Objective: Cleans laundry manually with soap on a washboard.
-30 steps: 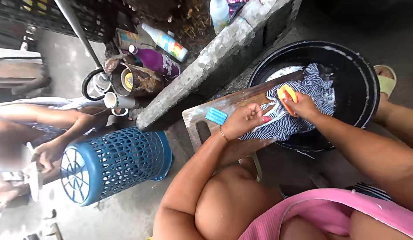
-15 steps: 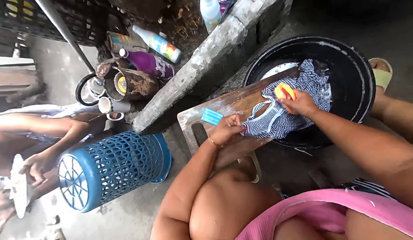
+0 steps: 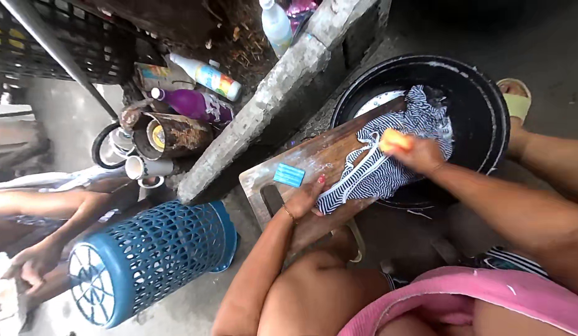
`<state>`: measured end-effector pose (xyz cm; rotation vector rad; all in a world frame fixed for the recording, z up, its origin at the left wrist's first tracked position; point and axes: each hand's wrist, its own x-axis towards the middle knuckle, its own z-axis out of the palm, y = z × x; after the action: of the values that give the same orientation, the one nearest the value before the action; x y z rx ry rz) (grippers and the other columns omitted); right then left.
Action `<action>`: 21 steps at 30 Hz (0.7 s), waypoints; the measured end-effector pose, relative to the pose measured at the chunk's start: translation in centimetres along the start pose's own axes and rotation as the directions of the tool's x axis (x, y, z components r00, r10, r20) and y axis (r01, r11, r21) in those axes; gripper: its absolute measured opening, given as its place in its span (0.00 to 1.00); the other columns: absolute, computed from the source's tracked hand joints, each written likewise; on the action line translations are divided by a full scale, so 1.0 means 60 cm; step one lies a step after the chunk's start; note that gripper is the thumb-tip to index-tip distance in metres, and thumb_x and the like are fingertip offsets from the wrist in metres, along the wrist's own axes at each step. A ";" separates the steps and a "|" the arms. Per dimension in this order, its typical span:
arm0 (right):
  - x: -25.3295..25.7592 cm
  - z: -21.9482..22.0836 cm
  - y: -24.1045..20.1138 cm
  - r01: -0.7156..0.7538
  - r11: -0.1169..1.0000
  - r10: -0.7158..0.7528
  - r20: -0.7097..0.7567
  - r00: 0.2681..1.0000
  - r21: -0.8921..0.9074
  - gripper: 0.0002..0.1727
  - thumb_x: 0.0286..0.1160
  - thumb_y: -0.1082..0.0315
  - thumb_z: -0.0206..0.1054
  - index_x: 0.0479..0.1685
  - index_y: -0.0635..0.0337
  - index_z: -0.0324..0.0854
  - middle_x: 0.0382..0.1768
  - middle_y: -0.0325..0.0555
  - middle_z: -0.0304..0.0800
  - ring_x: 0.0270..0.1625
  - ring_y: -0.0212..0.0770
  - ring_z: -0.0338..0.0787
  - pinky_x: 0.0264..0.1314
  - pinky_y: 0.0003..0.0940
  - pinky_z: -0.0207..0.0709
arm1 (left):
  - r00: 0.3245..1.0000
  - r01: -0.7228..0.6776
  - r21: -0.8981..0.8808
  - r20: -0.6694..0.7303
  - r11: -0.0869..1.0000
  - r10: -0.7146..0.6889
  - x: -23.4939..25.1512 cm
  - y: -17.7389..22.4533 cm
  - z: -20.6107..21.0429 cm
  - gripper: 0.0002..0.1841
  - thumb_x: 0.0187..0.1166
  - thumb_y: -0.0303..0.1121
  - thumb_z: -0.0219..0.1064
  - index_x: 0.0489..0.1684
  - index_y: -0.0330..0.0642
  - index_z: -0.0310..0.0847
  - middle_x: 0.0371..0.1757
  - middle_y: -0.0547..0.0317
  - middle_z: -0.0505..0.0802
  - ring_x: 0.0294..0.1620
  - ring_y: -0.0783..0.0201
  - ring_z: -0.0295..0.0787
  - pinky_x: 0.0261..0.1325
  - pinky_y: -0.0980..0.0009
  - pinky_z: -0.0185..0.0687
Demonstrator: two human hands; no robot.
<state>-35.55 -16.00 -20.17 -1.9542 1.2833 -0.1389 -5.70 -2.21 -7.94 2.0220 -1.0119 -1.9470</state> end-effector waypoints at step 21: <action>-0.029 0.085 -0.051 0.377 0.919 -0.392 0.175 0.903 0.118 0.30 0.75 0.43 0.70 0.59 0.64 0.88 0.43 0.61 0.95 0.49 0.63 0.95 0.51 0.67 0.84 | 0.993 0.110 -0.077 0.055 0.991 -0.106 -0.006 -0.014 -0.001 0.44 0.92 0.57 0.18 0.54 0.32 0.80 0.30 0.52 0.93 0.32 0.59 0.95 0.41 0.59 0.93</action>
<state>-31.71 -11.24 -21.14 -2.0733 0.7419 -0.1861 -5.34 -1.39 -8.09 2.0332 -0.8366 -2.0678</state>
